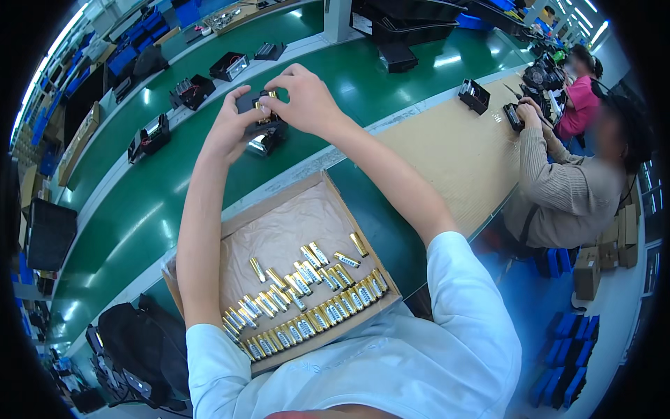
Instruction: Assemble small metal components into black plastic housings at a factory workstation.
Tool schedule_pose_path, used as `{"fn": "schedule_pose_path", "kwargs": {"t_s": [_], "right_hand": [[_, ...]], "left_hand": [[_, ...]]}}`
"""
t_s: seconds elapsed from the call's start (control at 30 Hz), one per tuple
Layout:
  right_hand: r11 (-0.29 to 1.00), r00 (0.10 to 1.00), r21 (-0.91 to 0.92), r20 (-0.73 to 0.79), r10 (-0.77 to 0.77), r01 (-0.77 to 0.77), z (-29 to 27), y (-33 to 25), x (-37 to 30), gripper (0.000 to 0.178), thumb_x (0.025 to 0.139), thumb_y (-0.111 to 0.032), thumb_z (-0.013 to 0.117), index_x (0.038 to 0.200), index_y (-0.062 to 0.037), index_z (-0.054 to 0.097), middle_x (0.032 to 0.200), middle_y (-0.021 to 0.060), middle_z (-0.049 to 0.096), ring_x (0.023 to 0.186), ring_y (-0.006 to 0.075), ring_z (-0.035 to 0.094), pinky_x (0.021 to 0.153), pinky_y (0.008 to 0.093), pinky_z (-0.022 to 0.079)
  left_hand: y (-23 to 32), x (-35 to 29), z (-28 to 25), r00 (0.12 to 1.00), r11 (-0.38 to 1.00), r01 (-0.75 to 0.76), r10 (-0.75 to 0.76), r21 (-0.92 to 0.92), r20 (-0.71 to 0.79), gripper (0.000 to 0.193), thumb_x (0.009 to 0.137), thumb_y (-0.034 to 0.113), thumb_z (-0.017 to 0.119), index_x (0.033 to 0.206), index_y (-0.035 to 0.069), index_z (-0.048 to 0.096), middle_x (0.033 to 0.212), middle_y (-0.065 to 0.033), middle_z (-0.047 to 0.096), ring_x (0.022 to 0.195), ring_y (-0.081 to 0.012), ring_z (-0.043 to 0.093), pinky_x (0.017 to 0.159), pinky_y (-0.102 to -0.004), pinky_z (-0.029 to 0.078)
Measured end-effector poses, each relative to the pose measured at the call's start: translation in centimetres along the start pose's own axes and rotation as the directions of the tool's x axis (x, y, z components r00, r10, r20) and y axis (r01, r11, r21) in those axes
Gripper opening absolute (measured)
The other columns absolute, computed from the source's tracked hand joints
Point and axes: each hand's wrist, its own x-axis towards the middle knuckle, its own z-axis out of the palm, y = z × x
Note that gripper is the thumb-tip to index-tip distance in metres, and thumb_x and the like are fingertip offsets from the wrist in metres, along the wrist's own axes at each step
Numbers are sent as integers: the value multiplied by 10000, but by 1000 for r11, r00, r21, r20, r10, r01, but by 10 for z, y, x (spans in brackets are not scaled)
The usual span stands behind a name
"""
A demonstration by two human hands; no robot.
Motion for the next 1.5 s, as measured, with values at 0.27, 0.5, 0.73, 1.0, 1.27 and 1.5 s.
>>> {"fn": "schedule_pose_path", "kwargs": {"t_s": [0.27, 0.5, 0.73, 1.0, 1.27, 1.5], "right_hand": [[443, 720, 570, 495, 486, -692, 15, -1, 0, 354, 912, -105, 646, 1238, 26, 599, 1050, 151, 650, 830, 174, 628, 654, 265, 547], [215, 697, 700, 530, 483, -681, 24, -2, -8, 357, 924, -39, 607, 1271, 37, 566, 1066, 193, 645, 876, 217, 649, 720, 307, 583], [341, 731, 661, 500, 464, -668, 19, 10, -3, 317, 941, -133, 576, 1216, 21, 601, 1048, 187, 657, 853, 226, 666, 689, 310, 580], [780, 783, -239, -431, 448, -578, -40, 194, 32, 478, 828, -260, 586, 1238, -15, 563, 1230, 251, 568, 1109, 423, 532, 975, 463, 420], [432, 494, -240, -366, 789, -869, -98, 309, 22, 700, 781, -529, 683, 1241, -7, 605, 1264, 214, 588, 1201, 386, 511, 1029, 459, 397], [470, 460, -132, 100, 882, -873, -115, 304, 18, 707, 741, -587, 709, 1140, -4, 689, 1306, 198, 586, 1283, 387, 454, 1007, 387, 431]], "left_hand": [[-3, -8, 6, 990, 956, -138, 143, 260, 3, 775, 718, -108, 671, 1400, 68, 346, 1209, -238, 501, 971, -291, 610, 791, -349, 543], [-6, -2, -1, 980, 897, -173, 197, 407, -17, 779, 691, -138, 652, 1386, 79, 375, 1199, -225, 519, 950, -294, 599, 795, -343, 535], [-2, -2, 5, 976, 842, -173, 217, 510, -26, 681, 736, -85, 638, 1353, 78, 398, 1157, -216, 556, 926, -303, 611, 786, -374, 530], [8, -4, 13, 944, 275, 55, 299, 960, -140, 455, 869, 218, 596, 1275, 66, 457, 1082, -236, 601, 879, -404, 603, 777, -458, 492], [-15, 1, 1, 695, -182, 85, 716, 980, 73, 352, 868, 247, 613, 1174, 86, 548, 993, -140, 595, 911, -329, 547, 879, -439, 400], [-12, 0, -1, 743, -104, -66, 658, 992, 118, 201, 857, 183, 619, 1036, 92, 607, 969, -100, 601, 909, -303, 534, 916, -413, 361]]}}
